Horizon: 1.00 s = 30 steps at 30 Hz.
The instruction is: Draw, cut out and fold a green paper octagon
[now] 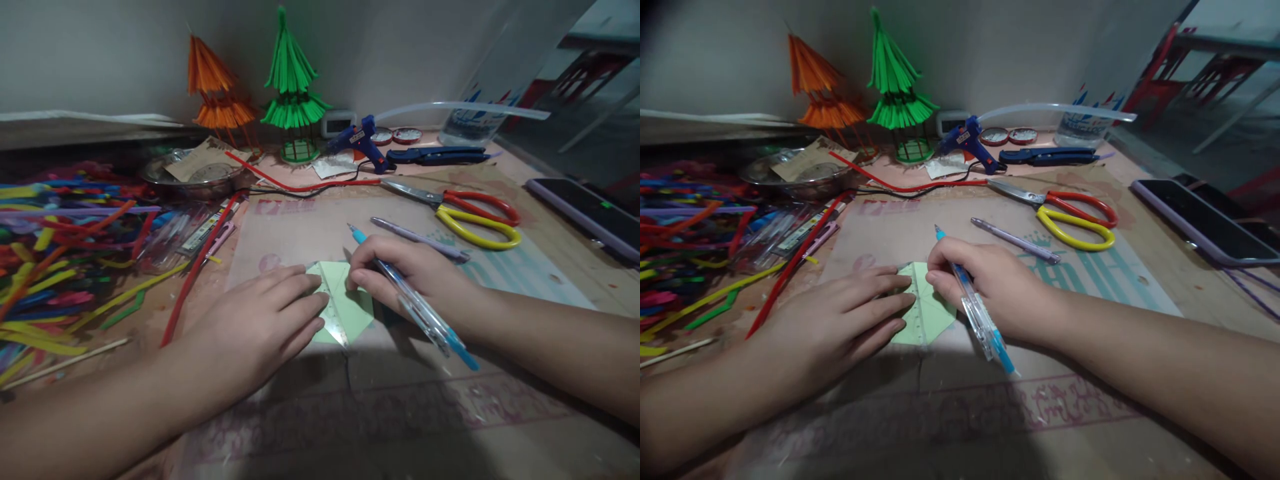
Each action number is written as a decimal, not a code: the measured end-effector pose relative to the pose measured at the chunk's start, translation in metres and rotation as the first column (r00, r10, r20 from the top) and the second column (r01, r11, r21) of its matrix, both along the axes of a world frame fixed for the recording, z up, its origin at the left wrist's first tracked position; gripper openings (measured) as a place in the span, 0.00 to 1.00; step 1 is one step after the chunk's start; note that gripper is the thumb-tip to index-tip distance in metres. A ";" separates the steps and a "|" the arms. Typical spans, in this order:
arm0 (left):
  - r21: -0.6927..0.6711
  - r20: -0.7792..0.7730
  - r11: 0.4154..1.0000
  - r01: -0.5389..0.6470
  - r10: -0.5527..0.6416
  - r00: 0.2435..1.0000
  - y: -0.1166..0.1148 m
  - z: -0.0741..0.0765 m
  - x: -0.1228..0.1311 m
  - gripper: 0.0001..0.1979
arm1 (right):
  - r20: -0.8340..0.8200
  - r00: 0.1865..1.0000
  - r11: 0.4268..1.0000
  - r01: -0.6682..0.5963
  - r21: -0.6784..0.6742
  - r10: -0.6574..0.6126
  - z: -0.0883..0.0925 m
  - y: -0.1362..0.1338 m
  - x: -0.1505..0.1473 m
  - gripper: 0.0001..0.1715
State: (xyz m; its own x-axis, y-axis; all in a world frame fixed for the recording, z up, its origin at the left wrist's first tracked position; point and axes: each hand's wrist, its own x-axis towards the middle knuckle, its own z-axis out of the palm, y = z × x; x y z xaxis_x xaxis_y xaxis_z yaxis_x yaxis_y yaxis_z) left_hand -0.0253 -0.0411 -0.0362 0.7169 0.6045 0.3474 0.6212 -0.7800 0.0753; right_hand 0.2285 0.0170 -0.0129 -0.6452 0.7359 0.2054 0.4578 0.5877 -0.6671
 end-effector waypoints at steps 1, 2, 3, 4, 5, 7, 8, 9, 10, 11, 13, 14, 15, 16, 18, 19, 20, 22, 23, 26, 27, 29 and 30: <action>0.003 0.002 1.000 0.000 0.000 1.000 0.000 0.000 0.000 0.12 | 0.001 1.000 1.000 0.000 -0.005 0.000 0.000 0.000 0.000 0.08; 0.006 0.002 1.000 -0.003 0.003 1.000 0.000 0.000 0.001 0.12 | 0.003 1.000 1.000 0.000 -0.010 0.000 -0.001 0.000 0.000 0.08; 0.009 0.002 1.000 -0.006 0.006 1.000 0.000 0.001 0.001 0.13 | 0.005 1.000 1.000 0.000 -0.012 0.000 -0.001 0.000 0.000 0.08; 0.009 0.001 1.000 -0.007 0.007 1.000 0.000 0.001 0.001 0.13 | 0.004 1.000 1.000 -0.002 -0.011 0.002 -0.001 0.001 0.000 0.08; 0.009 0.000 1.000 -0.007 0.007 1.000 0.000 0.001 0.001 0.13 | 0.002 1.000 1.000 -0.005 -0.009 0.005 -0.001 0.001 0.000 0.08; 0.012 -0.002 1.000 -0.007 0.007 1.000 0.001 0.001 0.001 0.13 | -0.001 1.000 1.000 -0.007 -0.007 0.007 -0.001 0.000 0.000 0.08; 0.014 -0.004 1.000 -0.006 0.006 1.000 0.001 0.001 0.001 0.13 | 0.001 1.000 1.000 -0.007 -0.009 0.007 0.000 0.000 0.000 0.08; 0.017 -0.005 1.000 -0.006 0.006 1.000 0.001 0.001 0.001 0.13 | 0.002 1.000 1.000 -0.005 -0.013 0.005 0.000 0.000 0.000 0.08; 0.022 -0.005 1.000 -0.005 0.005 1.000 0.002 0.002 0.001 0.13 | 0.004 1.000 1.000 -0.003 -0.018 0.003 0.000 0.000 0.000 0.08; 0.027 -0.003 1.000 -0.004 0.004 1.000 0.002 0.002 0.001 0.13 | 0.005 1.000 1.000 -0.001 -0.021 0.001 0.001 -0.001 0.000 0.08; 0.031 0.001 1.000 -0.001 0.001 1.000 0.002 0.002 0.001 0.13 | 0.007 1.000 1.000 0.008 -0.019 -0.008 0.001 -0.001 0.000 0.08; 0.034 0.004 0.999 -0.001 0.001 1.000 0.002 0.002 0.001 0.13 | 0.007 1.000 1.000 0.012 -0.013 -0.012 0.001 -0.001 0.000 0.08; 0.033 0.005 0.999 -0.002 0.002 1.000 0.002 0.001 0.001 0.13 | 0.008 1.000 1.000 0.014 -0.004 -0.014 0.001 -0.001 0.000 0.08; 0.029 0.005 1.000 -0.002 0.002 1.000 0.002 0.001 0.001 0.13 | 0.007 1.000 1.000 0.012 0.007 -0.012 0.001 -0.001 0.000 0.08; 0.022 0.013 1.000 -0.004 0.004 1.000 0.002 0.001 0.001 0.13 | 0.002 1.000 1.000 0.006 0.030 -0.006 0.000 -0.001 0.000 0.08; 0.016 0.018 1.000 -0.009 0.009 1.000 0.002 0.001 0.001 0.13 | 0.001 1.000 0.999 0.001 0.039 -0.001 0.000 -0.001 0.000 0.08; 0.006 0.021 1.000 -0.014 0.014 1.000 0.001 0.001 0.001 0.13 | 0.003 1.000 0.999 -0.005 0.047 0.005 0.000 -0.001 0.000 0.07; -0.017 0.030 1.000 -0.022 0.022 0.999 0.002 0.002 0.002 0.12 | 0.007 1.000 0.998 -0.022 0.060 0.022 0.000 -0.001 0.000 0.07; -0.027 0.034 0.999 -0.025 0.026 0.999 0.002 0.002 0.002 0.12 | 0.009 0.999 0.997 -0.032 0.067 0.032 0.000 -0.001 0.000 0.07; -0.038 0.043 0.998 -0.040 0.041 0.998 0.002 0.004 0.005 0.12 | 0.004 0.999 0.996 -0.045 0.074 0.045 0.000 -0.001 0.001 0.06; -0.037 0.041 0.998 -0.047 0.048 0.998 0.002 0.004 0.005 0.12 | 0.005 0.999 0.997 -0.042 0.069 0.041 0.000 0.000 0.001 0.07; -0.037 0.033 0.998 -0.052 0.054 0.998 0.002 0.005 0.006 0.13 | 0.015 1.000 0.998 -0.025 0.054 0.024 0.000 -0.001 0.001 0.07; -0.037 0.031 0.998 -0.052 0.053 0.998 0.002 0.005 0.007 0.13 | 0.022 1.000 0.999 -0.017 0.046 0.016 0.000 -0.001 0.001 0.07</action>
